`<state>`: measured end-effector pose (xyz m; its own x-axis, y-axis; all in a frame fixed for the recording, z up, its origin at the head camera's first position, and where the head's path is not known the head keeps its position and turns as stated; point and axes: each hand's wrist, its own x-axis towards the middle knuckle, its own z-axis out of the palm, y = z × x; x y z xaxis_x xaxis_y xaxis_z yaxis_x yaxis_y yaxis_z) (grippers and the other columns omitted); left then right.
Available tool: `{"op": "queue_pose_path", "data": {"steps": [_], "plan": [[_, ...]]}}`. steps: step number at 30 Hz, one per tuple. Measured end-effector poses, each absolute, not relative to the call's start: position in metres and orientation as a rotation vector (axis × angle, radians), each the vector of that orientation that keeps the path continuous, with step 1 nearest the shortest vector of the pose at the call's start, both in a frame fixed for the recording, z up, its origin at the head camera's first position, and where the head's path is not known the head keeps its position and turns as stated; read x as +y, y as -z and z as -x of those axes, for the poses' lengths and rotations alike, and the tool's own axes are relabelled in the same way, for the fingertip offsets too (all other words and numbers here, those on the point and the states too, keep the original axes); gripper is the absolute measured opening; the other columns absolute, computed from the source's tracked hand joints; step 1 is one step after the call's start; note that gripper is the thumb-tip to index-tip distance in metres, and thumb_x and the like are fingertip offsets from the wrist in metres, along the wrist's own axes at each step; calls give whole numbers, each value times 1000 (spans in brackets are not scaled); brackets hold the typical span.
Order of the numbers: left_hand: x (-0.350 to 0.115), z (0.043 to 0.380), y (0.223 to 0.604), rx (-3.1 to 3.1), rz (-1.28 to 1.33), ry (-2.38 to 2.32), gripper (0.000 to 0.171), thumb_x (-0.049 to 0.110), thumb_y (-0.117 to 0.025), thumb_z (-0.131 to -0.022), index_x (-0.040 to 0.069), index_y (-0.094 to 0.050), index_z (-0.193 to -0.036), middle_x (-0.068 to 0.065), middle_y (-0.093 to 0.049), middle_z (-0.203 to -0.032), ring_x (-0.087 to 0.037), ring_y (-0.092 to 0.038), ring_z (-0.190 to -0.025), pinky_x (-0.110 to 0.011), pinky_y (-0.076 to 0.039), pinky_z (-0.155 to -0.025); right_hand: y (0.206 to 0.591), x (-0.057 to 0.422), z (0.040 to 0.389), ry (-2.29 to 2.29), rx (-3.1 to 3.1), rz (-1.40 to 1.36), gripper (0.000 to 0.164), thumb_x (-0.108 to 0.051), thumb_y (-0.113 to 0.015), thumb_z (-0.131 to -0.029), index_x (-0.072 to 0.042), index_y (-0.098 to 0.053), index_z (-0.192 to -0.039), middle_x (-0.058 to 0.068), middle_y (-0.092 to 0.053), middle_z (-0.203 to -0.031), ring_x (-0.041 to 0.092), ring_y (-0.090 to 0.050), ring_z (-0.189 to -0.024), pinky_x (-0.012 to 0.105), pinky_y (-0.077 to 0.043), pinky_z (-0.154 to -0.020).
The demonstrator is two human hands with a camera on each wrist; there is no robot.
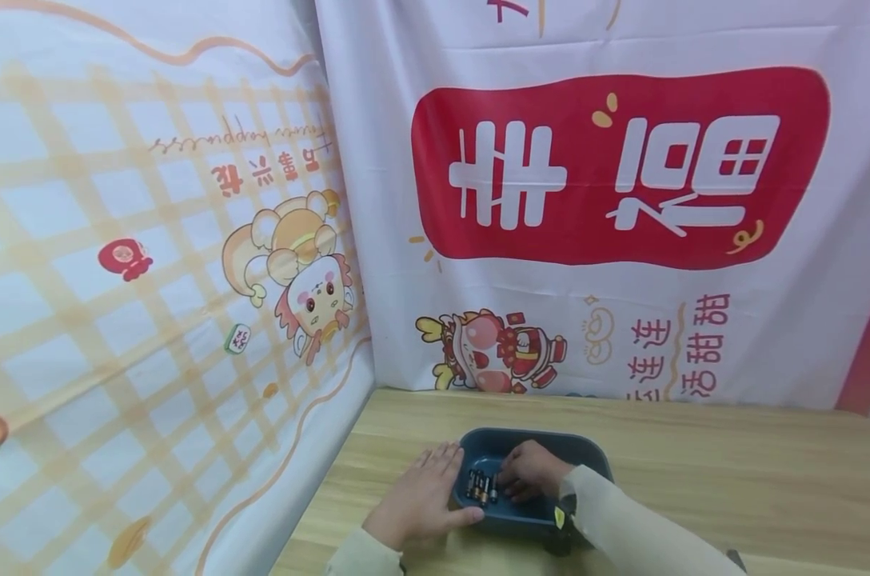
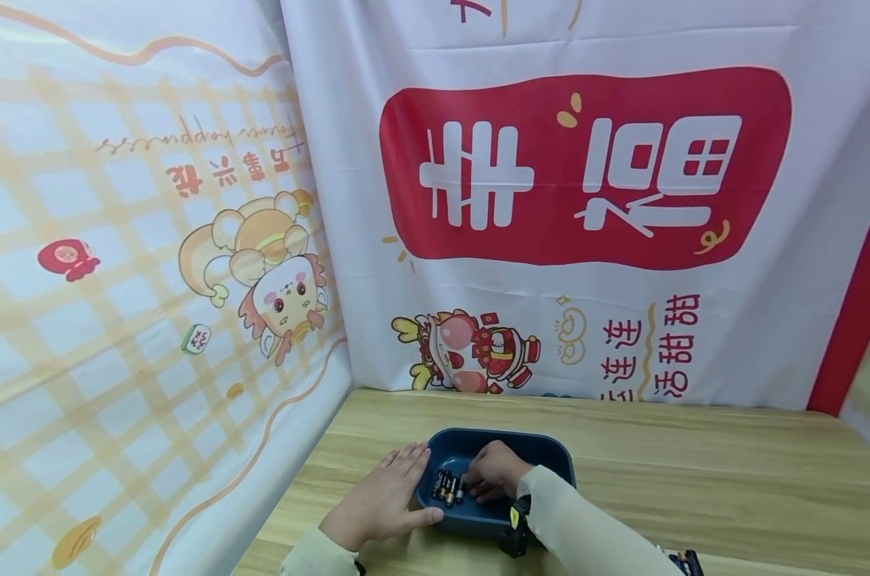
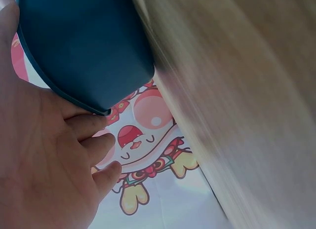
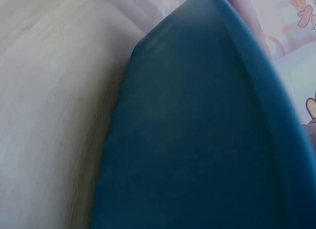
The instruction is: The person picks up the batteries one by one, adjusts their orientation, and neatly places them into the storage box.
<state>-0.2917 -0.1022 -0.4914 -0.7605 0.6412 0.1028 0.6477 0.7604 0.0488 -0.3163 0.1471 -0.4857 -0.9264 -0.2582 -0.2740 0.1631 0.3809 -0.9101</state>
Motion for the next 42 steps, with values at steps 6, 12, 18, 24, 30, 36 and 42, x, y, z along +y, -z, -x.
{"op": "queue_pose_path", "data": {"steps": [6,12,18,24,30,36,42], "plan": [[-101,289,489,-2850,1053,113,99,78,-34,-88,4,-26,-153,-11,-22,-159,-26,-18,-145,-47,-18,-116,484,162,312,1575,2239,93,22,-4,-64,-91,7,-65,-109,15,-67,-91,26,-67,-78,39,-59,-69],[-100,287,489,-2825,1051,117,99,77,-36,-88,3,-27,-153,-12,-23,-158,-28,-19,-145,-48,-19,-116,477,173,306,1549,2234,92,25,-6,-66,-89,6,-64,-111,15,-67,-92,25,-67,-78,38,-59,-69],[-100,287,489,-2834,1044,120,100,78,-36,-87,4,-28,-153,-11,-23,-158,-27,-20,-145,-48,-19,-115,467,183,299,1532,2266,97,27,-5,-68,-88,7,-64,-111,15,-67,-92,26,-67,-78,40,-59,-68],[-100,288,491,-2856,1027,127,101,80,-35,-86,5,-28,-153,-9,-23,-159,-26,-19,-145,-48,-19,-115,460,198,291,1535,2304,113,21,-4,-69,-87,5,-65,-105,15,-67,-91,27,-67,-78,41,-59,-68],[-98,288,494,-2844,1034,109,101,80,-34,-86,4,-28,-153,-10,-23,-159,-27,-20,-145,-47,-19,-115,451,221,280,1558,2314,112,24,-3,-69,-86,8,-63,-107,18,-66,-92,29,-66,-79,42,-59,-69],[-98,286,494,-2806,1055,119,100,78,-36,-87,2,-29,-152,-13,-25,-158,-29,-21,-144,-49,-20,-115,438,242,268,1583,2363,67,26,-3,-68,-86,10,-61,-108,20,-65,-92,32,-66,-81,43,-59,-69],[-99,286,493,-2801,1059,113,99,76,-37,-88,1,-30,-151,-15,-26,-157,-31,-22,-144,-51,-22,-114,433,263,258,1587,2401,7,25,-2,-67,-86,9,-61,-108,20,-64,-92,30,-65,-79,43,-59,-69]]}}
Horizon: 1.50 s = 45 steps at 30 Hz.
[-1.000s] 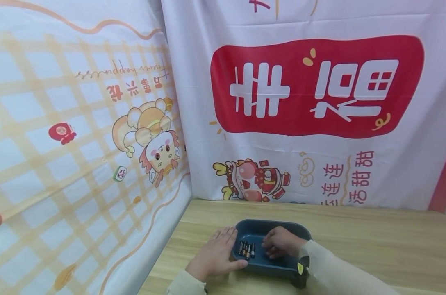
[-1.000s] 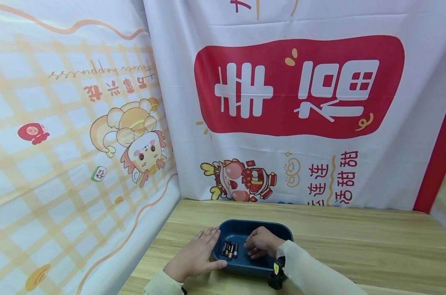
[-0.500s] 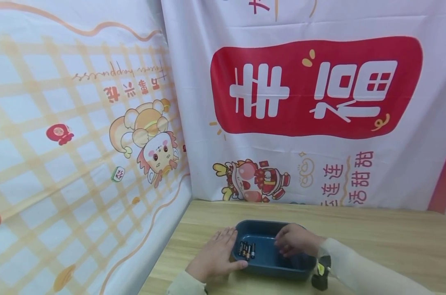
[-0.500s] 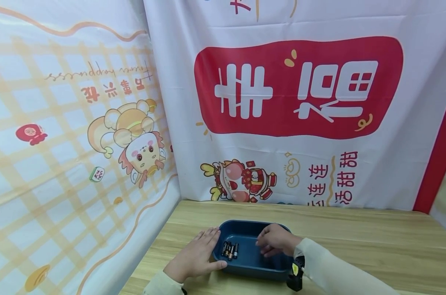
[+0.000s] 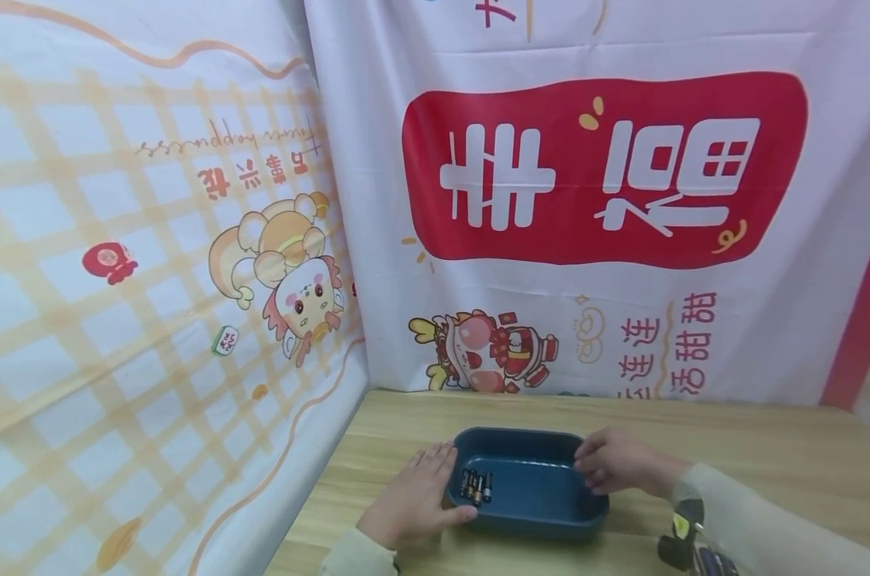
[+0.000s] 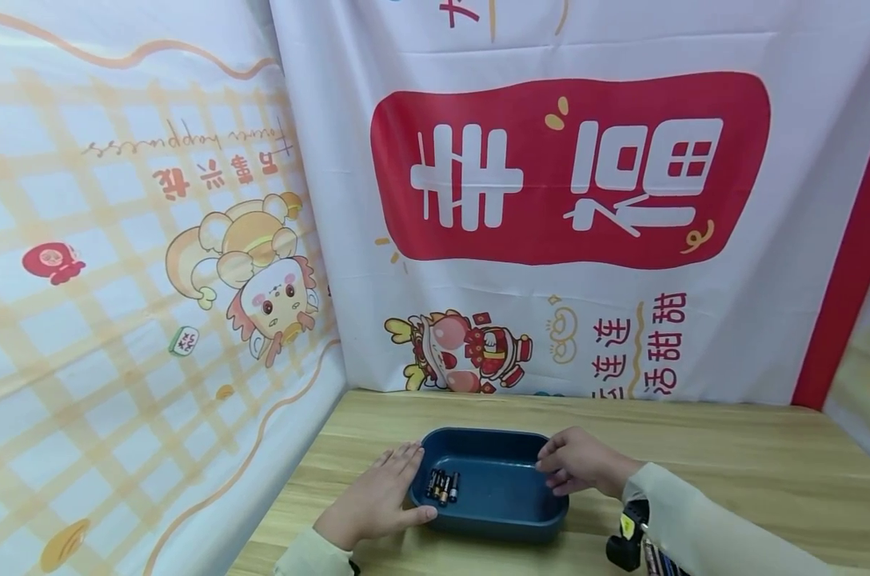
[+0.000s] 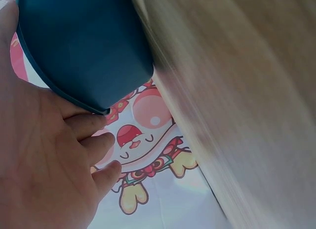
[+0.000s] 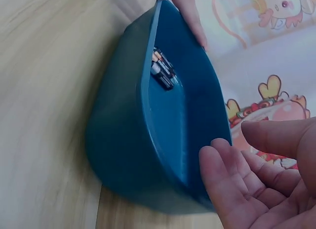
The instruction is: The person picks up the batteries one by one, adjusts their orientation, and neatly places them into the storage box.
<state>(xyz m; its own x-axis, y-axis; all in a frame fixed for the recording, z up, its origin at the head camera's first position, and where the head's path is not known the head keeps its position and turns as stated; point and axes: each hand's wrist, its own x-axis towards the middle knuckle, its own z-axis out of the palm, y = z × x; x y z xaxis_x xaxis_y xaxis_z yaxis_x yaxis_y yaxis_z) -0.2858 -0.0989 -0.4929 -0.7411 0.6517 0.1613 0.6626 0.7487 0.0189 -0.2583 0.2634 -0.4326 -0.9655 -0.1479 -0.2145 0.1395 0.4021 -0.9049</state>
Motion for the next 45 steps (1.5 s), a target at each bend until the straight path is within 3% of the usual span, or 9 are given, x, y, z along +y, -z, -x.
{"op": "queue_pose_path", "data": {"steps": [23,28,36,41,45], "plan": [[-104,285,494,-2833,1035,128,98,76,-38,-88,2,-30,-151,-13,-26,-157,-30,-23,-144,-50,-21,-115,423,339,229,1559,2375,-22,34,-10,-66,-90,10,-58,-116,15,-63,-101,29,-64,-86,44,-57,-78],[-103,285,495,-2840,1033,117,99,77,-38,-87,2,-30,-152,-13,-26,-157,-30,-23,-144,-49,-20,-115,431,359,224,1579,2358,69,36,-8,-62,-92,18,-54,-116,13,-63,-98,26,-64,-81,45,-57,-78],[-102,285,494,-2844,1036,109,99,78,-36,-88,2,-29,-152,-12,-24,-158,-30,-21,-144,-48,-20,-115,452,387,216,1553,2401,-4,38,-7,-59,-93,22,-53,-115,14,-64,-92,26,-64,-81,45,-56,-76],[-102,286,494,-2840,1037,108,99,78,-37,-87,2,-30,-152,-12,-24,-158,-30,-22,-144,-49,-21,-115,454,397,203,1493,2435,47,29,-6,-56,-92,18,-58,-108,10,-64,-85,25,-63,-78,43,-57,-71],[-102,285,493,-2847,1037,111,99,77,-37,-87,3,-29,-152,-12,-25,-158,-29,-21,-144,-48,-21,-115,463,407,198,1531,2385,180,14,-2,-54,-89,10,-60,-89,5,-59,-72,17,-57,-64,31,-52,-55]]}}
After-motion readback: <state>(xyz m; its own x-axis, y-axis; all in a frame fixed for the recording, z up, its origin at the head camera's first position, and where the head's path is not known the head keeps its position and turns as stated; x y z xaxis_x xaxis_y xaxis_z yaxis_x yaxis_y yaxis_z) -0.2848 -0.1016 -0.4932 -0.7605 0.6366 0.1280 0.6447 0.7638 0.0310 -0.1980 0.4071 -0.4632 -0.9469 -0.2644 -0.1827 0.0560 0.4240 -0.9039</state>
